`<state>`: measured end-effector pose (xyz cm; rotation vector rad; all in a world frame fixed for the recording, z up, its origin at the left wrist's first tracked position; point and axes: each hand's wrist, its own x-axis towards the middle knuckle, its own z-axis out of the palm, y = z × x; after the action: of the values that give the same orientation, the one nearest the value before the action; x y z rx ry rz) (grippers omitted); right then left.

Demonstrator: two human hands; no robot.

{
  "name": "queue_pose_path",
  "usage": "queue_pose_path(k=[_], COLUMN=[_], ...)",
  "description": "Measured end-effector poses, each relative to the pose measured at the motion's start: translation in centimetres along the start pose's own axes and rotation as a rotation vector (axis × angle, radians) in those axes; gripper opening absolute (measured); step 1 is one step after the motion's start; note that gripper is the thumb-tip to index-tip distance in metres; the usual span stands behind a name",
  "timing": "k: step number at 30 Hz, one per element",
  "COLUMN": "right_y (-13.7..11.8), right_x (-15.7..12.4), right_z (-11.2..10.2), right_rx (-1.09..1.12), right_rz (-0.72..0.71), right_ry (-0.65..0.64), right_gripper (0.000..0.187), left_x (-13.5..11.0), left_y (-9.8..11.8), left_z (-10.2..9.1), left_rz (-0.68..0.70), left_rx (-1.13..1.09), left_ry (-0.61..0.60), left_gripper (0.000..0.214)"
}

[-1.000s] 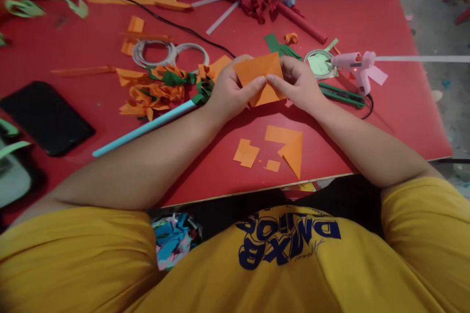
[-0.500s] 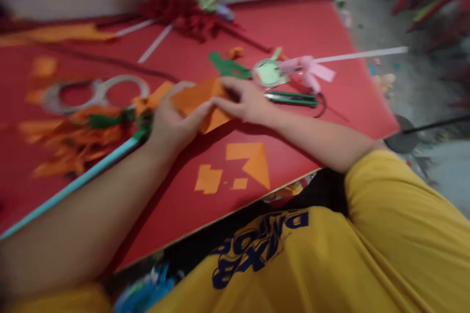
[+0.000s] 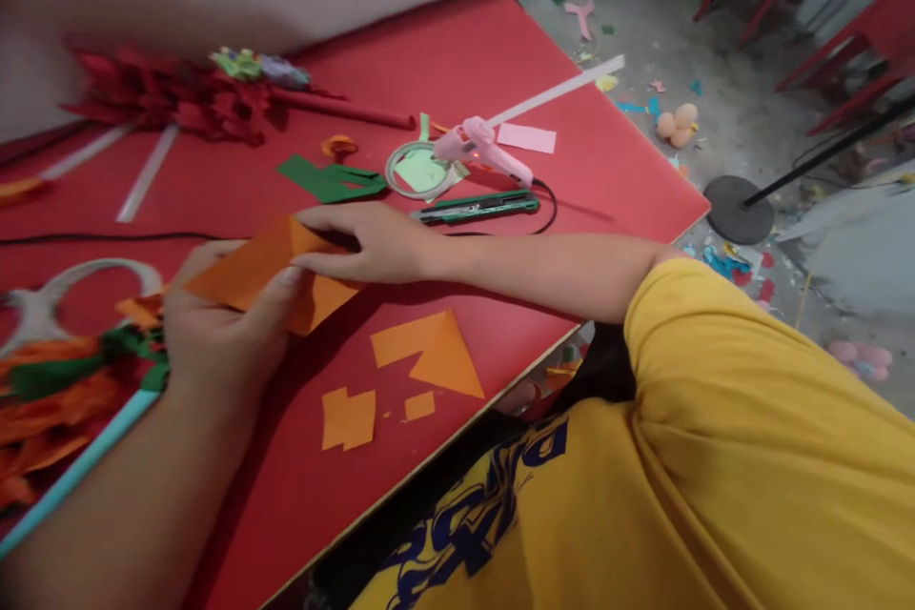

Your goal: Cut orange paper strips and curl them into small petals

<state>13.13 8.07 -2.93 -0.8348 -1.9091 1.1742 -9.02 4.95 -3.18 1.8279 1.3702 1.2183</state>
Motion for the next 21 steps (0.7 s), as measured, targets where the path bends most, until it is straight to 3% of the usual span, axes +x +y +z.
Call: queue_pose_path(k=[6, 10, 14, 15, 17, 18, 19, 20, 21], right_y=[1.0, 0.9, 1.2, 1.4, 2.2, 2.5, 2.6, 2.4, 2.0], right_x=[-0.5, -0.9, -0.4, -0.1, 0.6, 0.9, 1.1, 1.2, 1.1], right_z=[0.2, -0.1, 0.0, 0.0, -0.1, -0.1, -0.2, -0.3, -0.5], right_rx=[0.136, 0.146, 0.098, 0.124, 0.256, 0.294, 0.312, 0.260, 0.257], right_rz=[-0.057, -0.059, -0.081, -0.112, -0.238, -0.303, -0.382, -0.405, -0.358], right_ry=[0.024, -0.005, -0.024, -0.021, 0.058, 0.083, 0.090, -0.016, -0.026], right_gripper=[0.006, 0.021, 0.046, 0.054, 0.065, 0.067, 0.071, 0.073, 0.068], left_x=[-0.5, -1.0, -0.4, -0.1, 0.4, 0.5, 0.6, 0.7, 0.8], left_y=[0.7, 1.3, 0.3, 0.0, -0.5, -0.6, -0.6, -0.5, -0.3], left_z=[0.3, 0.4, 0.8, 0.9, 1.0, 1.0, 0.8, 0.6, 0.4], left_rz=[0.075, 0.182, 0.288, 0.334, 0.568, 0.661, 0.660, 0.658, 0.639], left_rx=[-0.053, -0.018, 0.027, 0.007, -0.060, -0.065, -0.065, -0.066, -0.038], left_ry=[0.003, 0.012, 0.041, 0.064, 0.162, 0.157, 0.109, 0.075, 0.010], left_gripper=[0.025, 0.024, 0.046, 0.052, 0.056, 0.049, 0.041, 0.035, 0.034])
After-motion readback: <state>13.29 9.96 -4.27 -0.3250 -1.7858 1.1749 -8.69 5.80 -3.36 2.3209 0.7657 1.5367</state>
